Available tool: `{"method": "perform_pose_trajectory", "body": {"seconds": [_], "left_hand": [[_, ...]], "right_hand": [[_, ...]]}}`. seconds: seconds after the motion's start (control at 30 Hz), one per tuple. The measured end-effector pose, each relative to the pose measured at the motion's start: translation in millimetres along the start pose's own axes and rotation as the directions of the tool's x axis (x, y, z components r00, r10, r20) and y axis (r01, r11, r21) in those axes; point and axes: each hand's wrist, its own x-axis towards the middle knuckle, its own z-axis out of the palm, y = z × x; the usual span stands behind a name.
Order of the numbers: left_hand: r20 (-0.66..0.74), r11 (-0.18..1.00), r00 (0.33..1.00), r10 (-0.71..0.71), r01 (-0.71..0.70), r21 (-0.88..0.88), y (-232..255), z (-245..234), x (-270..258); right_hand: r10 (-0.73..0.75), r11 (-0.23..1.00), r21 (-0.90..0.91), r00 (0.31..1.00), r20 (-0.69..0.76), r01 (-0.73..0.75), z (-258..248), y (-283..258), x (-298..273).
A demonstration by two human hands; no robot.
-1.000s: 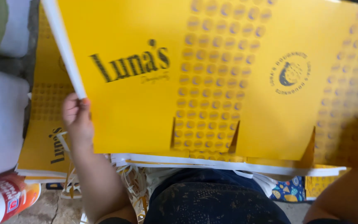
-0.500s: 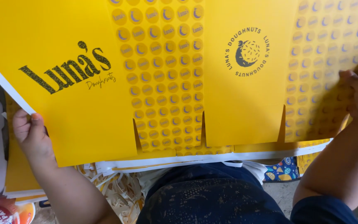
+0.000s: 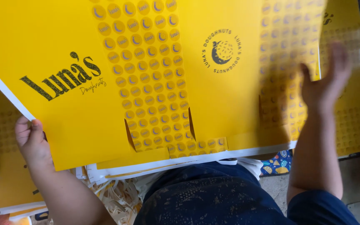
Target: Peeling off waste strips from die-cut cardboard donut boxes
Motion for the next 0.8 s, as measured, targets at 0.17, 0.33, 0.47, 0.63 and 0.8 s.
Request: {"method": "perform_pose_trajectory", "body": {"seconds": [0.17,0.33,0.47,0.63,0.8], "left_hand": [[0.010,1.000,1.000,-0.002,0.002,0.020,-3.8,-5.7,7.3],[0.016,1.000,1.000,-0.003,0.003,0.008,-17.3,-11.9,12.7],[0.005,0.999,1.000,-0.018,0.018,0.038,-12.5,-8.4,8.5],[0.016,0.998,1.000,-0.004,0.005,-0.067,-16.1,-12.1,7.4],[0.008,0.997,1.000,-0.009,0.010,-0.079,-19.0,-17.6,-0.2]], "right_hand": [[-0.197,0.979,0.118,0.925,0.326,0.166,39.4,-151.8,-12.1],[-0.914,0.341,0.939,0.216,0.343,-0.046,12.3,-264.2,-40.4],[-0.751,0.128,0.927,0.576,0.323,-0.353,8.6,-217.1,-17.7],[0.022,0.939,0.343,1.000,0.005,-0.023,18.0,-71.6,4.9],[0.557,0.729,0.430,0.827,0.079,-0.532,27.7,26.5,-15.0]]}}
